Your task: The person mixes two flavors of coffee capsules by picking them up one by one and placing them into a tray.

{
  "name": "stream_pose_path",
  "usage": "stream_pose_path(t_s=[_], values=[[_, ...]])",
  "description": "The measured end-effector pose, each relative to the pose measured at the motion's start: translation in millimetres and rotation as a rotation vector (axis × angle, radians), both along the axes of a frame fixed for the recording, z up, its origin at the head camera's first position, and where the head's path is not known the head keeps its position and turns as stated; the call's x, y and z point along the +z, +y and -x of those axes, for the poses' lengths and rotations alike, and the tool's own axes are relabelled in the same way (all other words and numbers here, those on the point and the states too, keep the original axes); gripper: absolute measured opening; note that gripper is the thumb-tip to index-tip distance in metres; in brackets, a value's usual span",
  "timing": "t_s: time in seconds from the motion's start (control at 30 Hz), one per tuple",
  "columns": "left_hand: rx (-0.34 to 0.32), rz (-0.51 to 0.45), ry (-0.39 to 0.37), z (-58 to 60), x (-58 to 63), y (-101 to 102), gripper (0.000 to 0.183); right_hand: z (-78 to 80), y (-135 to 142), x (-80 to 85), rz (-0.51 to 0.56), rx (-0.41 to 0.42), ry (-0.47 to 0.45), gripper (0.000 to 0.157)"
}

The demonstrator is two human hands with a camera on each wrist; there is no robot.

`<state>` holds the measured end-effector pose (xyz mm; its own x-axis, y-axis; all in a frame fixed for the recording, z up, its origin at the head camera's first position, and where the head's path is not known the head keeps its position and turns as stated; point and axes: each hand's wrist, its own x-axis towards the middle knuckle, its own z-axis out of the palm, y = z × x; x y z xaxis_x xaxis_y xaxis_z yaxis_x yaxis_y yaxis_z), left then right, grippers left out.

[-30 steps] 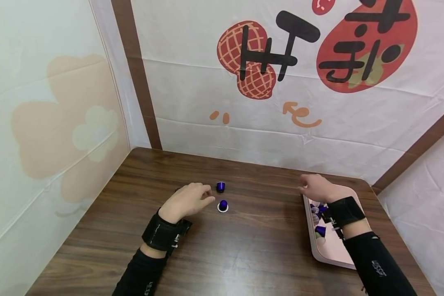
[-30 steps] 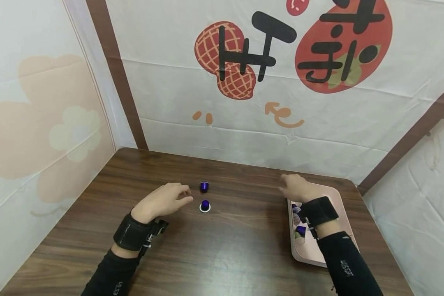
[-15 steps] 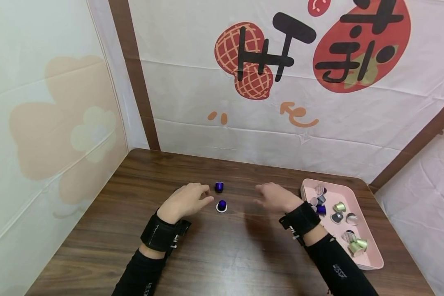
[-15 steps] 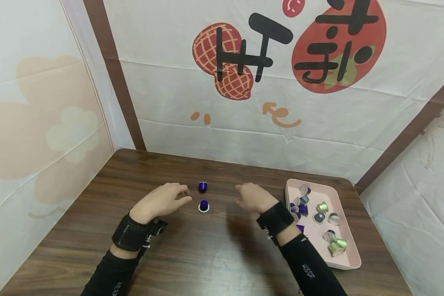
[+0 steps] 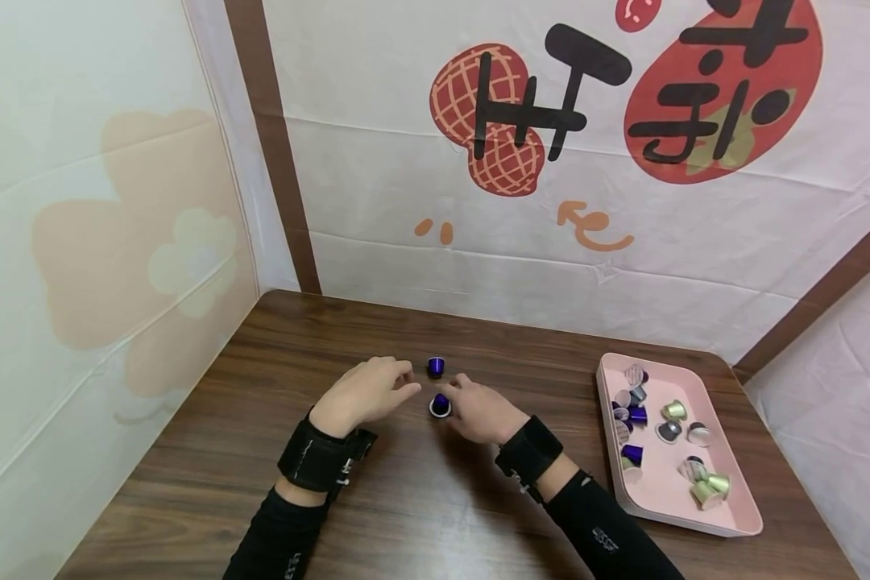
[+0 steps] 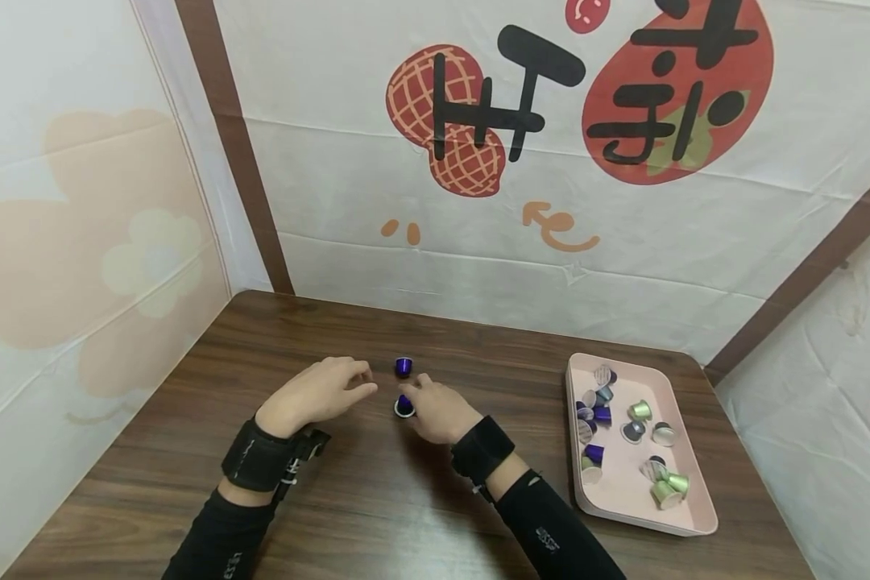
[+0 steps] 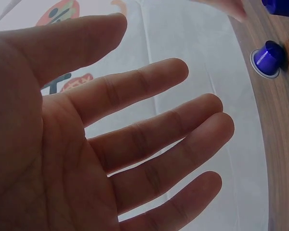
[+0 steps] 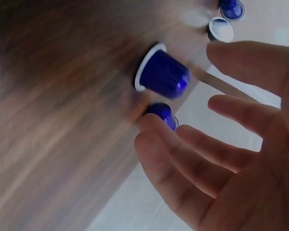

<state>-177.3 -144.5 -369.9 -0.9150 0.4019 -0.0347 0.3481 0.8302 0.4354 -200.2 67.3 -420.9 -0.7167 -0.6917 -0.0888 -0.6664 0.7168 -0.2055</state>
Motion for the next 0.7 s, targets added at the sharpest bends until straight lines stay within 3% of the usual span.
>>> stream_pose_path(t_s=[0.47,0.7], values=[[0.027,-0.004,-0.011,-0.6,3.9,-4.1,0.019,5.8,-8.3,-14.9,-0.038,-0.039,-0.01,0.044],[0.033,0.007,-0.018,0.0,2.4,-6.4,0.02,6.7,-10.9,-18.4,-0.025,-0.002,-0.016,0.022]])
